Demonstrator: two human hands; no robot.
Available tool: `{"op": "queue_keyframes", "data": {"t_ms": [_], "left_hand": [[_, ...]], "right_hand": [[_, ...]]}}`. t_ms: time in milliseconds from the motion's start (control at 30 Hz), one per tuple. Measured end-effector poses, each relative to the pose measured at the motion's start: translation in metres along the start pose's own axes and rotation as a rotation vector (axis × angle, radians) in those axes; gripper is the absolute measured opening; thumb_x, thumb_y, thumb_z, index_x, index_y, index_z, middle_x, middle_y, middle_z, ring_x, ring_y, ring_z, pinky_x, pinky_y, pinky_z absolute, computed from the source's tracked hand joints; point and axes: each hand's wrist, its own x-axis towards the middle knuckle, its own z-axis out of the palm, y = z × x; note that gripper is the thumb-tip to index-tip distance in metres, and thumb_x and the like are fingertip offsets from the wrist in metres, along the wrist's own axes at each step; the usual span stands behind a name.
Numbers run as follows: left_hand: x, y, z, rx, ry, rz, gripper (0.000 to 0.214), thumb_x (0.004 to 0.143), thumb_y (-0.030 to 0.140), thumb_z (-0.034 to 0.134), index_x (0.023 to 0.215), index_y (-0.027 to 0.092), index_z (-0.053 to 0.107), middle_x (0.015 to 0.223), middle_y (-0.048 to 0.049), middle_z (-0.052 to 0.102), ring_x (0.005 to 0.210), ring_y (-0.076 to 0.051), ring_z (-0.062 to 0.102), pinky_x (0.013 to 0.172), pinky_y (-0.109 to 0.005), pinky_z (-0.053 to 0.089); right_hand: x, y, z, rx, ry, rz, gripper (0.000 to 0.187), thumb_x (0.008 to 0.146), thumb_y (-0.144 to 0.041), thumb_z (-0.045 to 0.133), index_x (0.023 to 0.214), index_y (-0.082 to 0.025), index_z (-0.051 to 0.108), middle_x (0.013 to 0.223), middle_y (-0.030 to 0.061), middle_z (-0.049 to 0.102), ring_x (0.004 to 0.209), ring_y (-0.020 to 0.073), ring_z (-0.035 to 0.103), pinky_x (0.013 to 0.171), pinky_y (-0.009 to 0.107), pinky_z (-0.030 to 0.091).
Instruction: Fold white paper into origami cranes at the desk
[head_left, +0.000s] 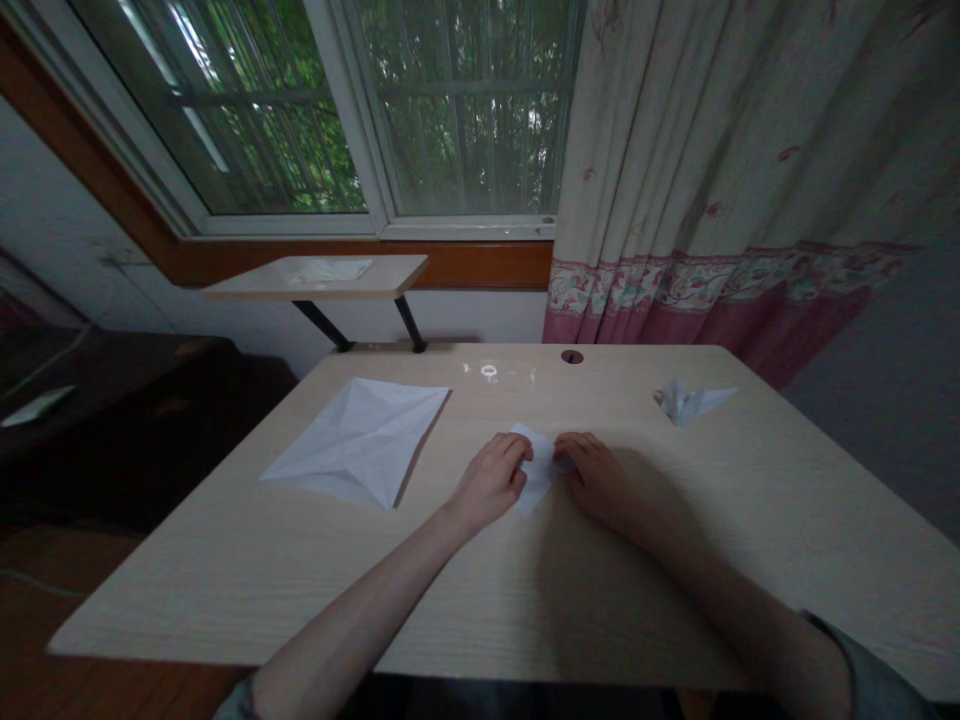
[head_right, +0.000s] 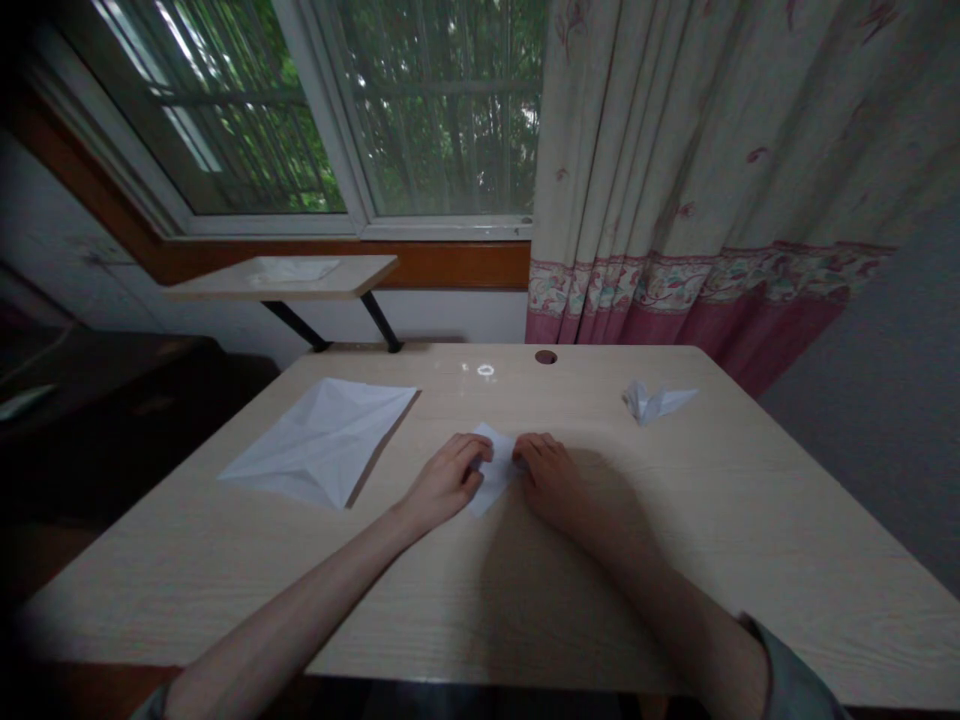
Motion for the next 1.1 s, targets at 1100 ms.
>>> {"op": "queue_keyframes", "data": {"t_ms": [1100], "left_hand": [[-0.001,-0.004,-0.001,0.172,-0.02,0.165,0.02,0.097,0.021,0.06,0.11,0.026,0.074,0.113,-0.0053,0.07,0.106,-0.022,0.061,0.091,-0.037,0.051]], "right_hand": [[-0.007,0.018,0.01,-0.107,-0.026,-0.156,0.06,0.084,0.0,0.041,0.136,-0.024,0.059,0.133,0.008,0.066,0.123,0.021,0.06,0.105,0.047,0.051]]}}
